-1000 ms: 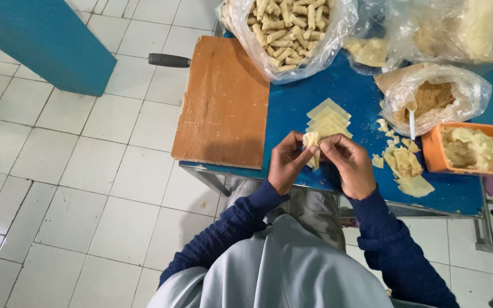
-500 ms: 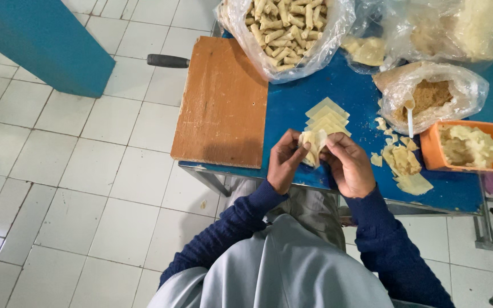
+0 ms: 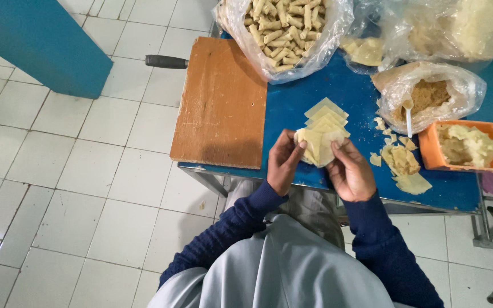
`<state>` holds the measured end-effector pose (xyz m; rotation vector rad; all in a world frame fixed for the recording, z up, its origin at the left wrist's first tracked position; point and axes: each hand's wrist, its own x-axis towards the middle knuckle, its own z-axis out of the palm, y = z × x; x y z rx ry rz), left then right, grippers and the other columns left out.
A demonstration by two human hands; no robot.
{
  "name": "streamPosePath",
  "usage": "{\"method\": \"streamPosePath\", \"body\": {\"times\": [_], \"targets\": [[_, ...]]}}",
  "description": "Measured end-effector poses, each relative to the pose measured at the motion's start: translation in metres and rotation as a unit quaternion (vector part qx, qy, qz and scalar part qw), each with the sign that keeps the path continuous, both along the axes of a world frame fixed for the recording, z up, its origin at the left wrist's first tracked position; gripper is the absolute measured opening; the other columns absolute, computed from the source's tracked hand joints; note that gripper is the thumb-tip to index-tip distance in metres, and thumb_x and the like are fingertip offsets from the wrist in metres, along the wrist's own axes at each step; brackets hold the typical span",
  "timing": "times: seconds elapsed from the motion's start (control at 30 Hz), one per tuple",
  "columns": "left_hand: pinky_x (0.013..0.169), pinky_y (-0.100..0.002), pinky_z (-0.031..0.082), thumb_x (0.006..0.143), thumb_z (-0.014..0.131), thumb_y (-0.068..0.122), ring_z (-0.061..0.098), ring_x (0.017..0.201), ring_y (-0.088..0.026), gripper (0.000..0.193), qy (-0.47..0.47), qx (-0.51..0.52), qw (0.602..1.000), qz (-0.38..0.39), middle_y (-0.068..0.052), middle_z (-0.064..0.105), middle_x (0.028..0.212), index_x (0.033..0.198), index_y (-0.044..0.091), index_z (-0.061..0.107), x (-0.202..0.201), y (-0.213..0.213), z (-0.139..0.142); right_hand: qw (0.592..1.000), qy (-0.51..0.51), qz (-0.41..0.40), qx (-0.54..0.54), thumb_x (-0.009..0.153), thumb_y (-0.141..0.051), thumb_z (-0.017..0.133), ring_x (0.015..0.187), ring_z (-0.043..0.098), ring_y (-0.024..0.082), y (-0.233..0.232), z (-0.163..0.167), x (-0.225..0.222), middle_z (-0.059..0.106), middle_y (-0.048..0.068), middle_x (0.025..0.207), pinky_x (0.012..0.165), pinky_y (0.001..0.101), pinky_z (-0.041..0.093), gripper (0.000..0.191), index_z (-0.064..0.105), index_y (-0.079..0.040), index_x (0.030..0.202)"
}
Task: The person sits at a blue table and assembles a snack product, picking small square dough pieces one at a time from an orange container and pressing them in an overlapping chevron pattern onto a flat base piece. They occasionally scoop brown powder from a plastic bag with a spoon and sprinkle it over the work, building up a larger finished piece on the table.
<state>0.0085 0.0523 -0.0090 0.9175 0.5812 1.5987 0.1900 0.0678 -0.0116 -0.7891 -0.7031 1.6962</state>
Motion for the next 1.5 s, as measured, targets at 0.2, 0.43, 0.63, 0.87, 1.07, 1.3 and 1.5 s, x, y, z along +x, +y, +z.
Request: {"method": "streamPosePath", "body": {"times": [0.2, 0.43, 0.63, 0.87, 1.07, 1.3, 1.5], "targets": [[0.073, -0.020, 0.038, 0.112, 0.051, 0.013, 0.041, 0.082, -0.003, 0.006, -0.043, -0.022, 0.993, 0.104, 0.003, 0.052, 0.098, 0.113, 0.008, 0.050, 0.000, 0.004, -0.006, 0.994, 0.013, -0.084, 0.066, 0.106, -0.009, 0.063, 0.106, 0.069, 0.016, 0.031, 0.015, 0.037, 0.072, 0.005, 0.116, 0.096, 0.0322, 0.056, 0.013, 0.064, -0.006, 0.118], [0.077, -0.020, 0.038, 0.115, 0.049, 0.013, 0.040, 0.085, -0.003, 0.007, -0.044, -0.018, 0.988, 0.149, 0.003, 0.047, 0.100, 0.118, 0.007, 0.048, 0.001, 0.002, -0.003, 0.636, -0.637, -0.172, 0.400, 0.099, -0.005, 0.071, 0.102, 0.069, 0.028, 0.025, 0.030, 0.002, 0.072, 0.013, 0.108, 0.087, 0.0387, 0.055, 0.009, 0.073, -0.003, 0.108], [0.093, -0.021, 0.042, 0.113, 0.050, 0.015, 0.048, 0.101, -0.006, 0.014, 0.002, 0.014, 0.985, 0.174, 0.000, 0.054, 0.110, 0.123, 0.005, 0.050, 0.001, 0.001, 0.001, 0.586, -0.657, -0.138, 0.454, 0.088, 0.002, 0.068, 0.099, 0.066, 0.035, -0.008, 0.040, -0.026, 0.070, 0.012, 0.101, 0.086, 0.0422, 0.054, 0.023, 0.076, -0.007, 0.108], [0.092, -0.022, 0.043, 0.112, 0.053, 0.017, 0.050, 0.102, -0.006, 0.016, -0.020, 0.005, 0.988, 0.155, -0.001, 0.057, 0.111, 0.122, 0.004, 0.051, 0.001, 0.000, 0.002, 0.579, -0.661, -0.105, 0.465, 0.088, -0.005, 0.075, 0.101, 0.065, 0.036, -0.015, 0.043, -0.027, 0.068, 0.016, 0.109, 0.087, 0.0424, 0.054, 0.026, 0.072, -0.001, 0.114], [0.092, -0.022, 0.044, 0.111, 0.057, 0.015, 0.053, 0.102, -0.005, 0.016, -0.042, 0.006, 0.994, 0.100, -0.001, 0.059, 0.112, 0.122, 0.003, 0.053, 0.002, 0.000, -0.002, 0.682, -0.595, -0.075, 0.419, 0.093, -0.009, 0.073, 0.104, 0.068, 0.030, -0.028, 0.069, -0.024, 0.069, 0.013, 0.119, 0.088, 0.0373, 0.055, 0.024, 0.073, -0.003, 0.116], [0.091, -0.024, 0.048, 0.108, 0.062, 0.011, 0.058, 0.104, -0.006, 0.018, -0.005, 0.013, 1.000, 0.008, 0.000, 0.062, 0.112, 0.122, 0.001, 0.056, 0.002, 0.004, -0.007, 0.744, -0.544, -0.111, 0.371, 0.096, -0.015, 0.076, 0.088, 0.069, 0.019, -0.024, 0.069, -0.039, 0.069, 0.008, 0.106, 0.077, 0.0289, 0.053, 0.020, 0.069, -0.002, 0.109], [0.081, -0.021, 0.043, 0.111, 0.058, 0.015, 0.050, 0.091, -0.004, 0.011, -0.008, -0.014, 1.000, 0.019, 0.002, 0.058, 0.101, 0.113, 0.005, 0.053, 0.000, 0.002, -0.009, 0.978, -0.180, -0.029, 0.103, 0.104, -0.011, 0.065, 0.085, 0.063, 0.009, 0.008, 0.021, -0.008, 0.067, 0.000, 0.095, 0.075, 0.0249, 0.052, 0.003, 0.066, -0.008, 0.106]]}}
